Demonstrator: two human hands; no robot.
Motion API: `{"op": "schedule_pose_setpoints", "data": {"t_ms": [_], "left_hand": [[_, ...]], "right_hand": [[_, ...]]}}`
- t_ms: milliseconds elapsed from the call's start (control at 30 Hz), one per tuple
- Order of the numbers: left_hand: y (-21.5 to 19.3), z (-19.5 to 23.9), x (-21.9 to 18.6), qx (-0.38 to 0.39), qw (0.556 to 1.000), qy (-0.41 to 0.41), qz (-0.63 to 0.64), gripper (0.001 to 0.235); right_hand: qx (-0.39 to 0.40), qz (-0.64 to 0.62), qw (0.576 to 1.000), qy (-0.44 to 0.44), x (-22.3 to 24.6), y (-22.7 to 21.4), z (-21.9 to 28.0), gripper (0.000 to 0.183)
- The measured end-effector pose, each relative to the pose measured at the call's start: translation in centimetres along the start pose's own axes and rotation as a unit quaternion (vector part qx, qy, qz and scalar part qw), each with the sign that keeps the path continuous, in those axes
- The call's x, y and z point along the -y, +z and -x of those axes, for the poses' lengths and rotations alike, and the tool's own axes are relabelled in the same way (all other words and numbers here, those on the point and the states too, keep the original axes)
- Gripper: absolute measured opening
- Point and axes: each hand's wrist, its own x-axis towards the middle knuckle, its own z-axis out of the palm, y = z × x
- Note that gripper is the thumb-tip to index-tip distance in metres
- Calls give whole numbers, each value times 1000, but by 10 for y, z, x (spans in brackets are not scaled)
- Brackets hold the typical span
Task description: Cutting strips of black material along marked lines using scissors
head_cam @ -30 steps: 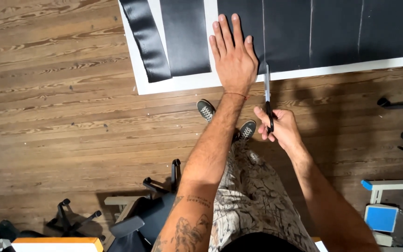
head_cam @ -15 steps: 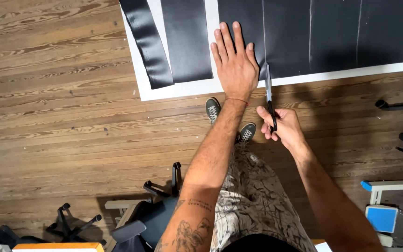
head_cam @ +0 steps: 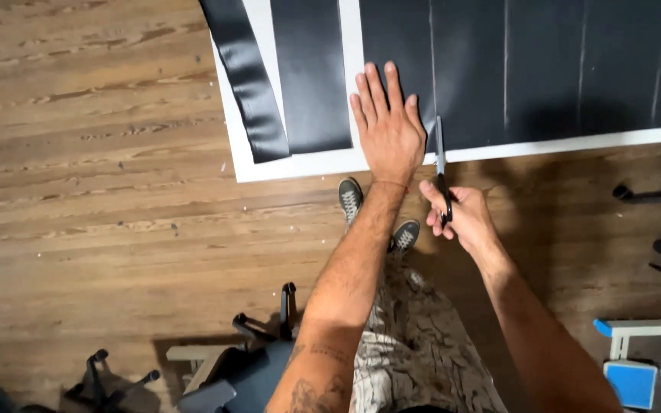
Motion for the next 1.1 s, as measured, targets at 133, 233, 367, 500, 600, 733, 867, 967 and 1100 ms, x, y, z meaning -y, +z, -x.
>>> {"op": "schedule_pose_setpoints", "data": {"t_ms": [133,233,367,500,600,733,867,967,1100], "left_hand": [[-1,1,1,27,999,3,-22,59],[-2,3,1,37,998,3,-48,60],[-2,1,1,38,998,2,-42,60],[-3,0,2,44,998,5,-46,60],[-2,1,2,30,999,1,-11,59],[-1,0,3,39,999,7,-36,60],[-1,0,3,26,999,8,-27,59],[-3,0,3,30,999,10,-23,59],[-5,1,2,47,998,14,-25,59]], "right_hand": [[1,10,1000,2,10,3,5,52],[-5,15,1000,-1,11,4,6,52],[-13,12,1000,3,19,9,4,54],[-11,14,1000,-2,24,9,-2,54],[-19,23,999,11,27,8,-6,53],[-12,19,1000,4,37,7,-8,50],[-8,20,1000,-10,43,8,-14,51],[-11,16,1000,-22,44,9,-22,50],[-8,12,1000,-9,46,8,-31,50]]}}
